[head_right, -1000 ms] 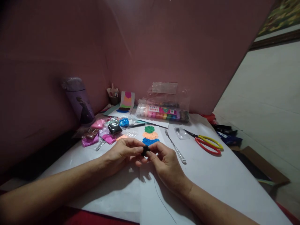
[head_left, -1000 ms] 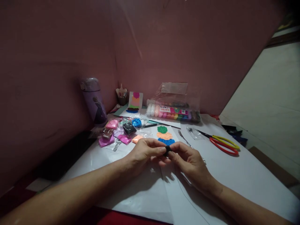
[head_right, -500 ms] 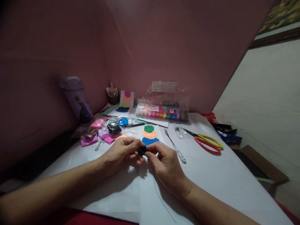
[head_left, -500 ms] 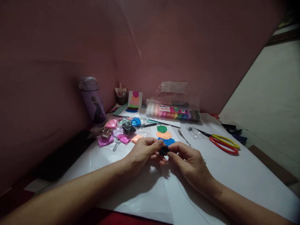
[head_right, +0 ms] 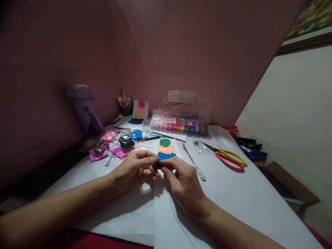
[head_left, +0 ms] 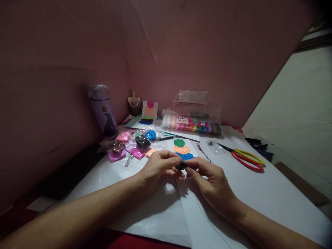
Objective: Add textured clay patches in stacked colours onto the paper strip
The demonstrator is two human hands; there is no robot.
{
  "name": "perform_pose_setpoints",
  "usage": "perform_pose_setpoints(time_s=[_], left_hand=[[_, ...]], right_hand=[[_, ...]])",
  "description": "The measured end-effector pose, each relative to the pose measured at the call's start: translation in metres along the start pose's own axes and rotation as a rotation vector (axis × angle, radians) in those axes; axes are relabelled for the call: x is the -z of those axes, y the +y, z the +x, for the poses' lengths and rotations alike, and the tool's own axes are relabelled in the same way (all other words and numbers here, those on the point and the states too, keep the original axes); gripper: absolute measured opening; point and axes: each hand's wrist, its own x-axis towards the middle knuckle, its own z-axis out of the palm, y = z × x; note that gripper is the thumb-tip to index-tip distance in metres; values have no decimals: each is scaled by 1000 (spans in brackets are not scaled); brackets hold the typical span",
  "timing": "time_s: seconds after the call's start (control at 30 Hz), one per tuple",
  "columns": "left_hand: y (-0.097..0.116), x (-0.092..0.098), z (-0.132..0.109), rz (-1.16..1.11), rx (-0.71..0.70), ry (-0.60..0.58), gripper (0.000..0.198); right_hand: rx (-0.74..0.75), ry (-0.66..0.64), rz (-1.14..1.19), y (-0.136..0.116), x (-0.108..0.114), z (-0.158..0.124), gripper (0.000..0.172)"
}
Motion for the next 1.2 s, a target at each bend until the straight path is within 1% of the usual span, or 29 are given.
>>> perform_pose_setpoints(time_s=[0.1,0.27,0.4,0.53,0.63,0.7,0.8,0.87,0.93,1.07,1.2], left_hand=[[0,0,0,46,13,35,19],[2,0,2,32,-15,71,17],[1,1,3,21,-19,90,16],[-1,2,2,43,-35,83,20],[-3,3,2,90,-58,50,24],[-3,3,3,111,-59,44,25],[-2,3,4,77,-44,34,25],[0,2,4,50,-23,31,24],[1,2,4,56,-8,43,24],[2,1,2,75,-12,71,24],[1,1,1,18,-27,43,26]], right_hand=[[56,-29,-1,-1,0,1,15],[-27,42,-3,1,0,-1,12],[17,37,-30,2,0,-2,11],[64,39,-28,0,0,-1,13],[100,-20,21,1,1,-1,20],[93,-12,45,2,1,-1,24],[5,71,51,4,1,0,20],[-31,71,55,6,1,0,17],[-13,51,53,6,1,0,16],[74,20,7,4,1,-2,19],[32,55,-21,4,0,-1,13]])
